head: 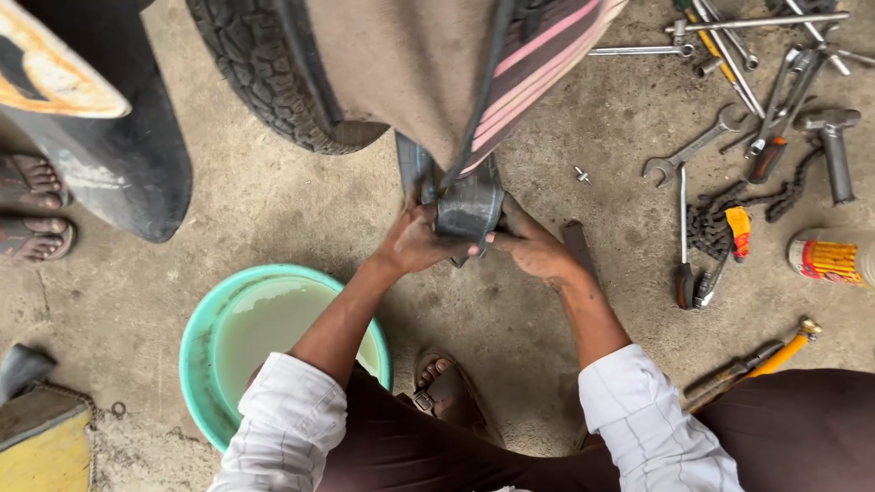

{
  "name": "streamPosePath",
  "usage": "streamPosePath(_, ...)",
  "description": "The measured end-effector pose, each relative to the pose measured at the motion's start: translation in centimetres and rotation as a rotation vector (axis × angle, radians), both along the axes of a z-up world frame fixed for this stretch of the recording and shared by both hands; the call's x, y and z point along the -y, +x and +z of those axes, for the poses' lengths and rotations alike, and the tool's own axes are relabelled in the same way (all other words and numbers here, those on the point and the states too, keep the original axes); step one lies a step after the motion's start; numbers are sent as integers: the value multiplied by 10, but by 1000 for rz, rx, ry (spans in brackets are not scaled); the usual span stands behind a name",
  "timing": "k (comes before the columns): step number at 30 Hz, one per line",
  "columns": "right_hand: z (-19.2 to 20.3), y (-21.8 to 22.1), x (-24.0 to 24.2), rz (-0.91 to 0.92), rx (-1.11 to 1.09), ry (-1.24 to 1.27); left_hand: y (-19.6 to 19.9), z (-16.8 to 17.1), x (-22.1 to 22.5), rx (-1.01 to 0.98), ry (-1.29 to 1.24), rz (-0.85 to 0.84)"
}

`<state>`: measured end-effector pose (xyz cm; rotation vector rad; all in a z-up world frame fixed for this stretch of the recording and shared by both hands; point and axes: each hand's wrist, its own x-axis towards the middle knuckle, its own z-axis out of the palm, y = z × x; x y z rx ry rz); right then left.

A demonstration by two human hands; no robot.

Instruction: The person crouches on the workshop floor holding a motorcycle inner tube against the ground and repeatedly rubs an abrasive rasp over the puncture area, repositioning and turning the tube to roughen the rubber surface around the patch site.

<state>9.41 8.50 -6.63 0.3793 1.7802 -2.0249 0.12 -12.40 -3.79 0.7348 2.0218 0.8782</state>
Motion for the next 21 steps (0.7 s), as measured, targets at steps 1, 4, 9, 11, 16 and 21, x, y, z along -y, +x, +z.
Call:
streamPosePath(1,-3,2,-2,73,-48,186,-1,44,-8,-295,-168,-53)
streamPosePath(4,-2,3,-13,126,-84,469,-1,23,-16,-976,-449,-348)
streamPosePath(9,52,13,-34,-10,51,440,1,61,-61,-674,-346,-460)
streamPosePath(11,72,14,-33,-286,76,104,-3,19,-64,-614,389,-240)
streamPosePath(16,46,35,-26,-553,10,-51,-22,3,-93,-467,246,-254)
streamPosePath(21,-5,47,-39,-565,37,-63,-40,-9,-107,-787,-72,-631)
